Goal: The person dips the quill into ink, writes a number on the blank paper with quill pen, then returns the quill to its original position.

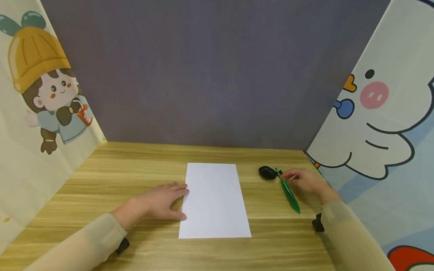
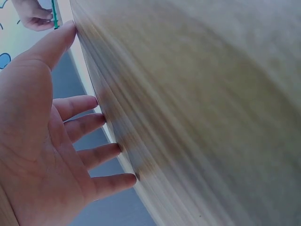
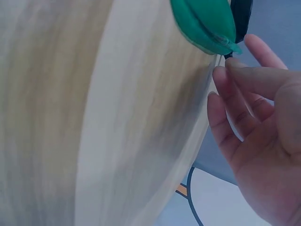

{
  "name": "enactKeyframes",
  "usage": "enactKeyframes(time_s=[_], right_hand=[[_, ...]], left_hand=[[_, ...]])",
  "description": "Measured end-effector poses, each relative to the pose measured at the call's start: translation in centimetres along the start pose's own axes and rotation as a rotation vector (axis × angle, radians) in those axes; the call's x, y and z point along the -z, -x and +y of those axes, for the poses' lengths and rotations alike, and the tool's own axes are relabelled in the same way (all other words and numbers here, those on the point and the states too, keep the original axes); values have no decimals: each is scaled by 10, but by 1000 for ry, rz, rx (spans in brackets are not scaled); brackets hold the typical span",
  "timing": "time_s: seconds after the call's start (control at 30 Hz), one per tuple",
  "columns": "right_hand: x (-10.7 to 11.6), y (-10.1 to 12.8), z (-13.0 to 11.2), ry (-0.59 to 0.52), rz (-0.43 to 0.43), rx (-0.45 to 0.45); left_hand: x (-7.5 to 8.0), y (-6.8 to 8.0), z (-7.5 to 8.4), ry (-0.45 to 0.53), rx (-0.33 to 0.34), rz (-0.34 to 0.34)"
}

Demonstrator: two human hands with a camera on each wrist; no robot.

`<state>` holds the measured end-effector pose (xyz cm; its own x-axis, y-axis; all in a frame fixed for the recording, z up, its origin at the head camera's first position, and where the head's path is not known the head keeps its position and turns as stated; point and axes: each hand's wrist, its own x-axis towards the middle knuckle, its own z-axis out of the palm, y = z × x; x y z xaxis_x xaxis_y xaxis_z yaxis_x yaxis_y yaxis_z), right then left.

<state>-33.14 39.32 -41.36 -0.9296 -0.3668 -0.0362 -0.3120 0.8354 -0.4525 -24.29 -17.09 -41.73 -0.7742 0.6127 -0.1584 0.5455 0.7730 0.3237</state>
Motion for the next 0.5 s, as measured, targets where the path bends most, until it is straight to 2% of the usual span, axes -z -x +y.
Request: enactKeyframes(time_s=[0.3, 0.5], right_hand=[[-3, -6, 2, -36, -36, 51], [-9, -13, 2, 9, -20, 97]], left_hand=[[-3, -2, -2, -6, 4, 3], [-4, -2, -4, -12, -3, 17]])
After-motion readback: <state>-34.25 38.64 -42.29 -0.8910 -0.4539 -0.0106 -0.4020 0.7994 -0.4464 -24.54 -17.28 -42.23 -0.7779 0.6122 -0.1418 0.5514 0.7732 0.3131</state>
